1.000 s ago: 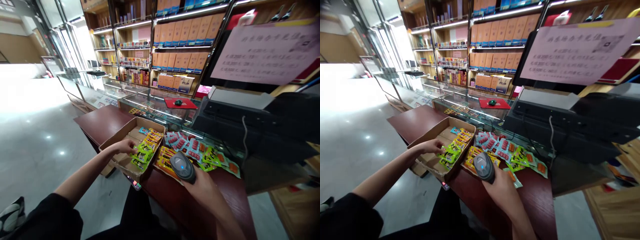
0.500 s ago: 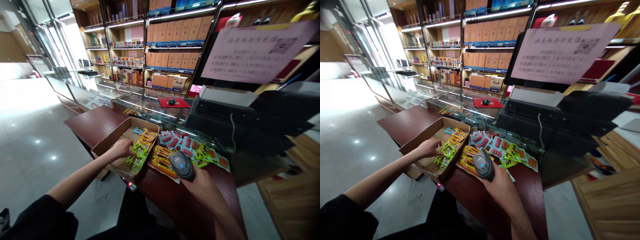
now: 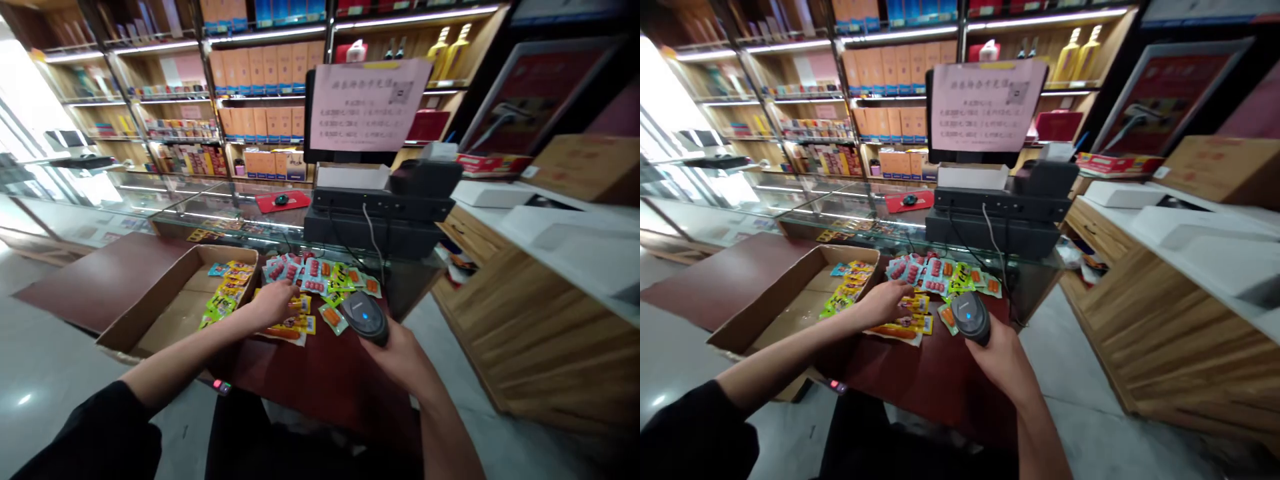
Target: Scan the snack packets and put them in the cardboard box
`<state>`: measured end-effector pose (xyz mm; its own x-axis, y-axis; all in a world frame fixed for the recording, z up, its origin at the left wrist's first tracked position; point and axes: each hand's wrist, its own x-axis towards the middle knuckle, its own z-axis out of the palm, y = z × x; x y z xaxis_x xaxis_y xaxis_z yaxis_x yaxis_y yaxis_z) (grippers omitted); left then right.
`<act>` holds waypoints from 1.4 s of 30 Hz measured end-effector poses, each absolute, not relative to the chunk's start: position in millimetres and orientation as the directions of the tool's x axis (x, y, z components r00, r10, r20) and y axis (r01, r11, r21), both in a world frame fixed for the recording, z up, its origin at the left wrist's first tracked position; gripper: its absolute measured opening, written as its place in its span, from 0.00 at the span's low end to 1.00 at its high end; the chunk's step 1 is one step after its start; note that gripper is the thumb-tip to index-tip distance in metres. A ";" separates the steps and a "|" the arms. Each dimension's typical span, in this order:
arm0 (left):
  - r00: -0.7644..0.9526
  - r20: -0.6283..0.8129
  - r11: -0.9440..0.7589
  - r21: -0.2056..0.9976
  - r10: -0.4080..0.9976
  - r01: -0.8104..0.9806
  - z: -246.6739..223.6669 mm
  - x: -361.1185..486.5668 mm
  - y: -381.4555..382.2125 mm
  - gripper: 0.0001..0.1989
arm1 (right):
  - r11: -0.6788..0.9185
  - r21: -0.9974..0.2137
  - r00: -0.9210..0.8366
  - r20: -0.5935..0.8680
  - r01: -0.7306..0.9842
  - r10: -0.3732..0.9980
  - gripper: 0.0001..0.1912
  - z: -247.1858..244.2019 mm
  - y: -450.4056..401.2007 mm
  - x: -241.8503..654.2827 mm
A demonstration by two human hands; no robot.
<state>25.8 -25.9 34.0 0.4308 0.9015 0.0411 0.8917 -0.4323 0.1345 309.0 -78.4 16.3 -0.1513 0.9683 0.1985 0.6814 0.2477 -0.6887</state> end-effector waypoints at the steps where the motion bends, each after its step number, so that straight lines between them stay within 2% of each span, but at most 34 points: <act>1: 0.487 0.025 -0.486 0.130 0.873 0.864 28.8 40.1 -19.9 0.16 | 0.229 -0.697 -0.133 0.190 0.679 0.973 0.18 17.1 -81.8 314.3; 4: 0.622 -0.018 -0.617 0.109 0.783 0.779 11.0 79.1 -2.5 0.17 | 0.178 -0.710 -0.082 0.167 0.681 0.982 0.16 18.9 -91.1 327.4; 7: 0.700 -0.069 -0.697 0.065 0.711 0.714 -7.6 107.9 9.9 0.13 | 0.143 -0.700 -0.045 0.156 0.699 0.987 0.15 18.5 -98.1 338.1; 12: 0.729 -0.128 -0.735 -0.001 0.673 0.678 -32.6 127.2 18.0 0.16 | 0.113 -0.703 -0.004 0.155 0.702 0.988 0.14 14.4 -107.0 352.7; 17: 0.723 -0.115 -0.724 0.036 0.681 0.689 -35.9 127.0 17.7 0.19 | 0.082 -0.708 0.019 0.134 0.702 0.991 0.15 10.6 -112.9 360.3; 21: 0.712 -0.100 -0.692 0.175 0.695 0.700 -29.7 122.3 20.8 0.19 | 0.068 -0.711 0.009 0.104 0.700 0.995 0.16 8.1 -113.8 360.2; 25: 0.711 -0.129 -0.608 0.429 0.691 0.668 -26.9 116.9 33.1 0.15 | 0.079 -0.723 -0.002 0.106 0.686 0.994 0.15 5.6 -113.5 357.6; 29: 0.639 -0.131 -0.379 0.708 0.758 0.596 -29.0 117.9 48.1 0.19 | 0.090 -0.763 -0.010 0.109 0.640 0.994 0.16 3.4 -112.7 355.7; 32: 0.517 -0.131 -0.140 0.881 0.846 0.452 -27.8 125.0 54.1 0.22 | 0.093 -0.798 -0.014 0.106 0.596 0.994 0.15 2.5 -111.1 354.9; 36: 0.454 -0.205 0.082 0.958 0.867 0.276 -17.0 135.9 54.4 0.27 | 0.079 -0.806 -0.011 0.090 0.587 0.996 0.14 2.0 -109.8 354.1; 42: 0.470 -0.239 0.137 0.961 0.850 0.241 -2.7 142.1 50.3 0.24 | 0.066 -0.810 -0.010 0.074 0.583 0.997 0.15 -1.7 -110.3 355.1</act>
